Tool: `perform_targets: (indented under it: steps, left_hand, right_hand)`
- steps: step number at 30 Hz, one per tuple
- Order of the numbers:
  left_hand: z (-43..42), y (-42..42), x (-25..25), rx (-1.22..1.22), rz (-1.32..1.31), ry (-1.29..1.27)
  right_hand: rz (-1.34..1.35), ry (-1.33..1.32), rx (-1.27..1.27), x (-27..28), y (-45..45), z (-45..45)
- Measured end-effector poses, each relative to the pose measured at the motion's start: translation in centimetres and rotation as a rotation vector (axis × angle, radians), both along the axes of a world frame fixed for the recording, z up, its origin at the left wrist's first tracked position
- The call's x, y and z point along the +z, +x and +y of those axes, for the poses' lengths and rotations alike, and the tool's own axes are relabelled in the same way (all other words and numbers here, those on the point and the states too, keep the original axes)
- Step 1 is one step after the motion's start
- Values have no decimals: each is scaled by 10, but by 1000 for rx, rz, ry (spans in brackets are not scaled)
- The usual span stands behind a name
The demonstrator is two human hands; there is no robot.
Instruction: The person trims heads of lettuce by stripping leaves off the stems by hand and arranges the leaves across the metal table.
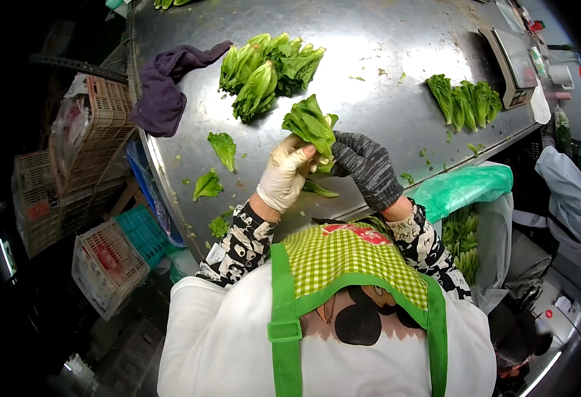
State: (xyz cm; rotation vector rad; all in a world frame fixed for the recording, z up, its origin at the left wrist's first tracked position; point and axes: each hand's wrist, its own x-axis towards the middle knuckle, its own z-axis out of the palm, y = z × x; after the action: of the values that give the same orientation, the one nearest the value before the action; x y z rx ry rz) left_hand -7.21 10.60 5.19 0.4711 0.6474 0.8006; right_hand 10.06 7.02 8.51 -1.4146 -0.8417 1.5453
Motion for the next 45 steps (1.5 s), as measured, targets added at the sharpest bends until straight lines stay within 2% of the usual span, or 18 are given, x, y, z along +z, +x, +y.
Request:
perform_targets:
  steps: [5,8,11,14,17,20,21,24,26,28,31,36,38,40,45]
  left_hand:
    - [-2,-1,-11,-16,-34,-60]
    - [-1,-1,-3,-55,-48,-103]
    - [1,-4,-9,-98,-106,-146]
    - [-2,5,0,-1,-76,-111]
    - [-2,10,-15,121,-7,-195]
    - [-3,11,-6,124,17,-221]
    - [-4,12,-9,107,17,-227]
    - [-5,12,-20,68,-16,-241]
    - [-7,15,-22,64,-75,-250]
    - [-6,18,-8,53,1,-199]
    - [-10,27,-1,87,93,-134]
    - [-24,40,5,143,291,-148]
    - [-25,41,7,110,396,-53]
    - [-25,42,5,100,474,31]
    - [-27,47,-1,142,414,122]
  right_hand:
    - [152,-139,19,-16,7,-3]
    - [-785,745,407,-30,11,1]
    - [-499,536,415,-29,6,-5]
    - [-659,342,492,-7,8,1]
    - [-99,-31,-70,-12,4,-7]
    - [-330,266,-48,-9,-9,-12]
    - [-556,389,72,-1,-7,-10]
    - [-809,526,197,-11,-1,-7]
    - [-805,595,174,-10,-2,-7]
    - [-856,684,203,-16,1,-8]
    - [-687,516,96,-27,3,-13]
    - [-555,373,107,-40,4,-11]
    - [-596,411,68,-45,4,-11]
    - [-742,555,40,-34,-2,-8]
    - [-960,623,71,-51,2,-7]
